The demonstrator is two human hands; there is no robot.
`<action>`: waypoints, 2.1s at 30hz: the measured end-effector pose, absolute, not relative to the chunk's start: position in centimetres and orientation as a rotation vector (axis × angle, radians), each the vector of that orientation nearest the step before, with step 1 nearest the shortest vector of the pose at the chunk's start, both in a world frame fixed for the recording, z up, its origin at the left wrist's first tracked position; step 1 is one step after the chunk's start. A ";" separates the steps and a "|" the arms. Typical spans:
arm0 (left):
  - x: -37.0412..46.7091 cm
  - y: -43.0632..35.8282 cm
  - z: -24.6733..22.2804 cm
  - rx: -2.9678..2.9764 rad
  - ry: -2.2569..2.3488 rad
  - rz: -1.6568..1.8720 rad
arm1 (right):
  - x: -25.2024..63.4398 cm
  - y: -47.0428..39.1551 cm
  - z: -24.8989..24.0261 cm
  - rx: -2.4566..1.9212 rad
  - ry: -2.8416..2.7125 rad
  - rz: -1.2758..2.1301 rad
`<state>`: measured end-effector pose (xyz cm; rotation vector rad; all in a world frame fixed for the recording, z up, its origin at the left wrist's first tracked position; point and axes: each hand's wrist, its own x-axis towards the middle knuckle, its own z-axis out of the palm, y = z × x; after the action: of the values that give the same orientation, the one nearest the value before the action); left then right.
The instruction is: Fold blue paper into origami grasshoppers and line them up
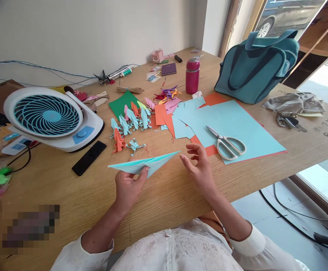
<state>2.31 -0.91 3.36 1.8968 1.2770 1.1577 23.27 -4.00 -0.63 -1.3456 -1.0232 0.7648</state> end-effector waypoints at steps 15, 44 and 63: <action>2.3 -2.3 2.7 2.678 0.965 0.969 | 20.9 -5.5 1.2 -0.945 -1.015 1.466; 3.5 -0.9 2.0 2.363 1.010 0.608 | 22.3 -5.5 -1.1 -1.268 -1.277 1.255; 4.1 -0.6 -2.2 2.933 0.959 0.553 | 23.5 -8.2 -1.3 -1.706 -1.414 0.842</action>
<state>4.07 -0.56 -2.16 2.9326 0.9589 0.5530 23.49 -8.23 -1.31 -1.7057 -1.4135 0.8424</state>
